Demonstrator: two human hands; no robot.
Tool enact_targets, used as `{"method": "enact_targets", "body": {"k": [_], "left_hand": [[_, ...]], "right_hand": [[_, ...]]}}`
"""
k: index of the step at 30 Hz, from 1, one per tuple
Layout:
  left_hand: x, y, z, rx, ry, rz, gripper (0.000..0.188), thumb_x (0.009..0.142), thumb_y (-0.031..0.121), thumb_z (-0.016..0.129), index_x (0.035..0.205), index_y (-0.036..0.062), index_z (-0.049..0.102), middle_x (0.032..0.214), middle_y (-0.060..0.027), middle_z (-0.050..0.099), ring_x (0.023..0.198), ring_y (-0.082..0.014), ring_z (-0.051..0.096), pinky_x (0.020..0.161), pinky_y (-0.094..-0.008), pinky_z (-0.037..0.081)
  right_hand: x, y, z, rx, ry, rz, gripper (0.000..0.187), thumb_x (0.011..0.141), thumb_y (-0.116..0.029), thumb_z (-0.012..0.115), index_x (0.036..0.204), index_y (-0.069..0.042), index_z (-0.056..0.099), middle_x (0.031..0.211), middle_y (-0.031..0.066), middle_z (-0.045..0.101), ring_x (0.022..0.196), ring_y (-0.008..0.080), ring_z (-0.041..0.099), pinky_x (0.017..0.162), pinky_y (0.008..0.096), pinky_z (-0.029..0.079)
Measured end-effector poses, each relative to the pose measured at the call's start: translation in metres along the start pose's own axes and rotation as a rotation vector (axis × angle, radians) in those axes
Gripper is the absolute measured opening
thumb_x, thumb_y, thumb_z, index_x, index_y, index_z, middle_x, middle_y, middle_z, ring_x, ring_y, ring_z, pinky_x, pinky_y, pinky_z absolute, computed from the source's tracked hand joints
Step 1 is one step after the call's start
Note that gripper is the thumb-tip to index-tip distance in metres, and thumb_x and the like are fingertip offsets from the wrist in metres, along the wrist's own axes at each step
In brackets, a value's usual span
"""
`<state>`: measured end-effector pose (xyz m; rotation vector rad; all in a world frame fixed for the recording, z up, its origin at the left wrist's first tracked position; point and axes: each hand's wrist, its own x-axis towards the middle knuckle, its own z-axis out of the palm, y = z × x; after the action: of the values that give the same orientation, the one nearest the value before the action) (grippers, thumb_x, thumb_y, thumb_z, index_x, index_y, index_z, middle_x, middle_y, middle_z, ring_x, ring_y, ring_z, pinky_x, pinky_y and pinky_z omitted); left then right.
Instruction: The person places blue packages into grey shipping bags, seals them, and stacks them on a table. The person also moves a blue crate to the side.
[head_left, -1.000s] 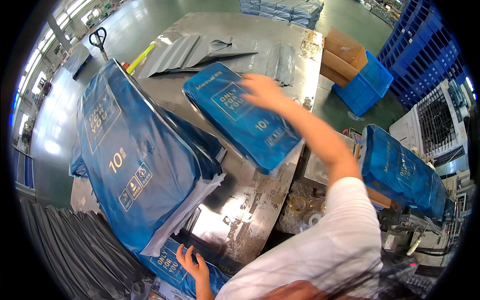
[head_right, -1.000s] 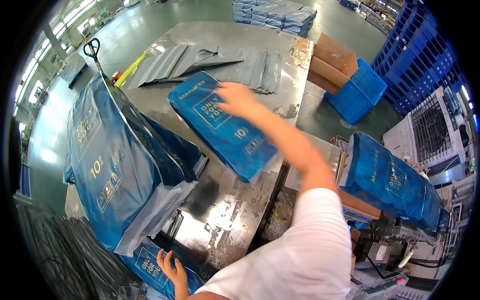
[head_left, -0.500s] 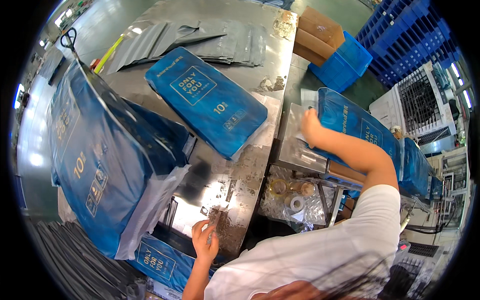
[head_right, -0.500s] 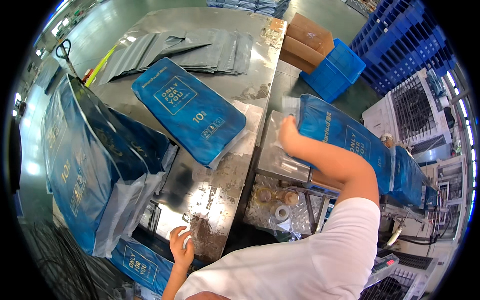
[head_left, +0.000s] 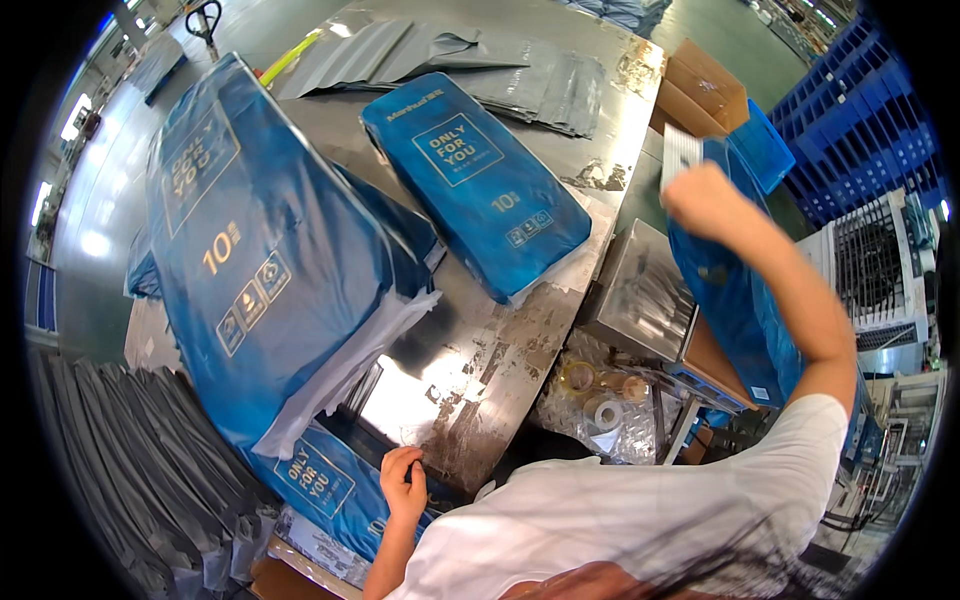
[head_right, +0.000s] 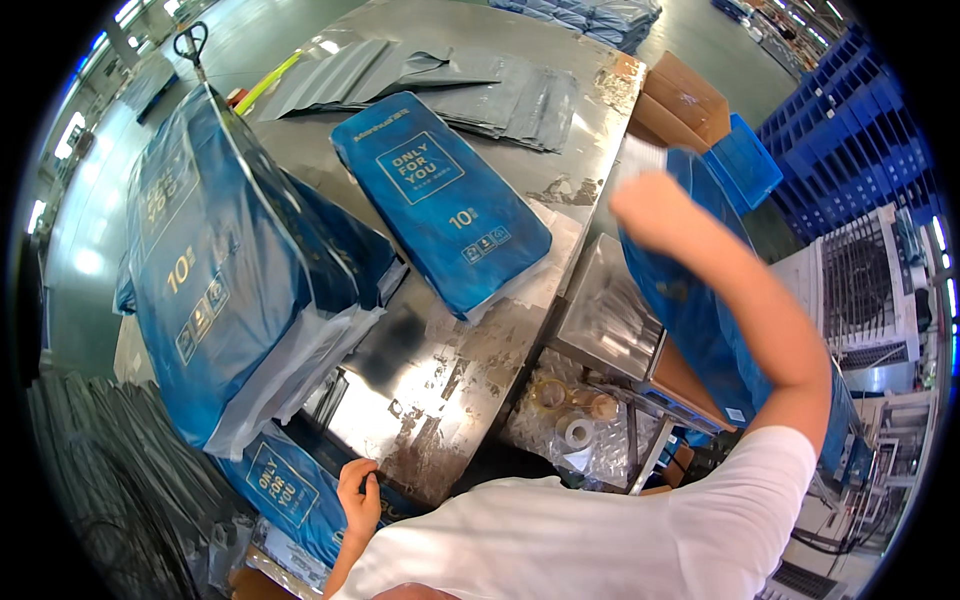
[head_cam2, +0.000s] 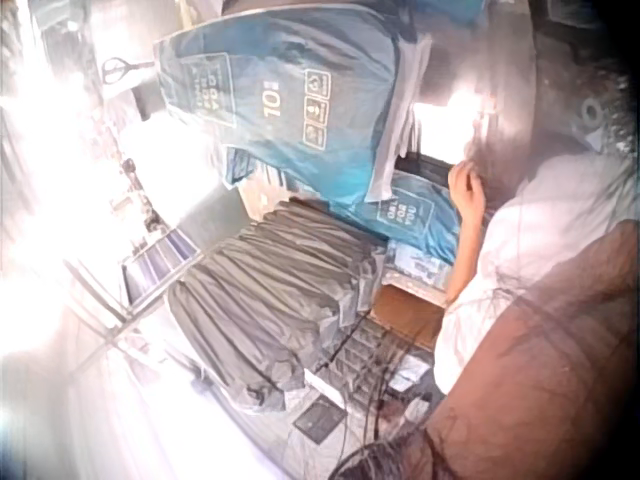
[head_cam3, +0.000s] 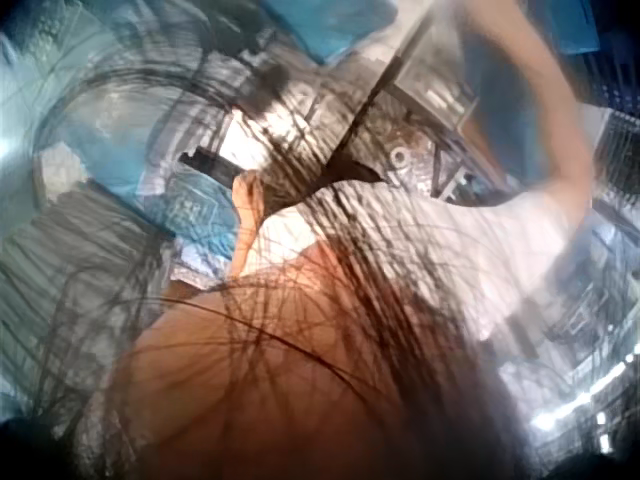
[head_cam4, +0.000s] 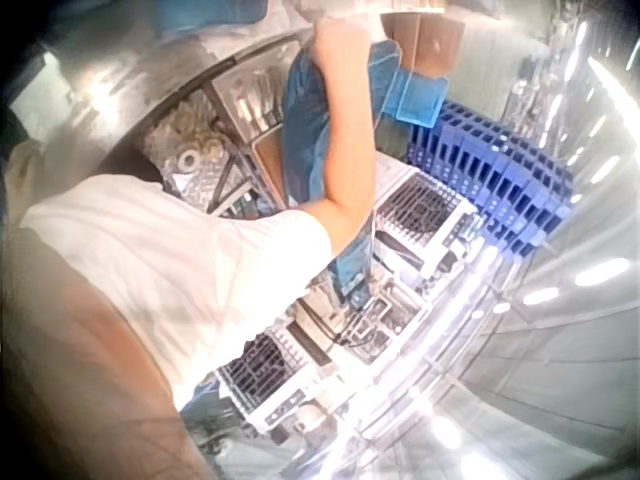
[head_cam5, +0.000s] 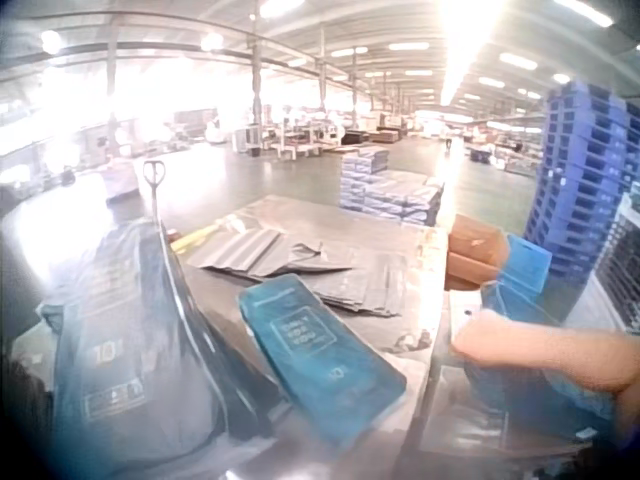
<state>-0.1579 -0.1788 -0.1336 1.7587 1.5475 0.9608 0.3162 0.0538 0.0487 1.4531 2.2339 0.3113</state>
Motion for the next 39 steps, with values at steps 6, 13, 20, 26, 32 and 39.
{"method": "enact_targets", "body": {"k": [6,13,20,26,32,39], "left_hand": [[0.021,0.014,-0.005,-0.041,0.062,0.074,0.015,0.070,-0.005,0.053,0.082,-0.0002,0.059,0.087,-0.0137,0.058,0.081,-0.0291,0.055,0.073,-0.0339,0.044],[-0.066,-0.026,-0.081,0.490,0.447,-0.126,0.033,0.072,0.001,0.051,0.105,0.0009,0.054,0.119,-0.0187,0.044,0.110,-0.0338,0.042,0.095,-0.0408,0.031],[-0.207,-0.113,-0.098,0.009,0.595,-0.716,0.059,0.079,0.012,0.058,0.130,0.0009,0.031,0.132,-0.0182,0.032,0.120,-0.0291,0.033,0.102,-0.0363,0.023],[-0.195,-0.085,-0.106,-0.513,0.437,-0.843,0.069,0.078,0.020,0.064,0.133,0.0015,0.027,0.129,-0.0161,0.038,0.116,-0.0258,0.039,0.099,-0.0330,0.029],[-0.224,-0.133,-0.111,-0.648,0.371,-0.823,0.068,0.077,0.024,0.065,0.130,-0.0010,0.030,0.127,-0.0130,0.042,0.114,-0.0239,0.042,0.098,-0.0331,0.031],[-0.232,-0.165,-0.088,-0.983,0.436,-0.727,0.066,0.079,0.026,0.061,0.130,-0.0016,0.031,0.126,-0.0142,0.043,0.111,-0.0243,0.045,0.094,-0.0339,0.036]], "right_hand": [[0.141,0.051,-0.153,0.357,0.662,0.173,0.030,0.079,-0.031,0.054,0.092,-0.004,0.059,0.093,0.0174,0.058,0.089,0.0296,0.056,0.078,0.0382,0.044],[0.161,0.017,-0.023,0.649,0.760,-0.203,0.057,0.074,-0.047,0.060,0.116,-0.010,0.053,0.122,0.0241,0.045,0.118,0.0354,0.040,0.096,0.0424,0.033],[0.073,-0.021,0.128,1.705,0.343,0.411,0.108,0.065,-0.062,0.063,0.138,-0.004,0.008,0.137,0.0231,0.025,0.128,0.0363,0.022,0.102,0.0466,0.024],[0.082,-0.190,0.101,2.229,0.278,0.641,0.060,0.088,-0.046,0.043,0.136,-0.016,0.022,0.140,0.0092,0.024,0.127,0.0271,0.027,0.094,0.0551,0.030],[0.010,-0.356,0.111,2.234,0.504,0.472,0.024,0.091,-0.023,0.040,0.094,-0.006,0.057,0.083,0.0042,0.061,0.075,0.0121,0.055,0.066,0.0249,0.044],[-0.019,-0.560,0.088,2.237,-0.132,-0.271,0.051,0.092,-0.030,0.042,0.133,-0.003,0.027,0.133,0.0118,0.034,0.121,0.0204,0.034,0.100,0.0344,0.029]]}}
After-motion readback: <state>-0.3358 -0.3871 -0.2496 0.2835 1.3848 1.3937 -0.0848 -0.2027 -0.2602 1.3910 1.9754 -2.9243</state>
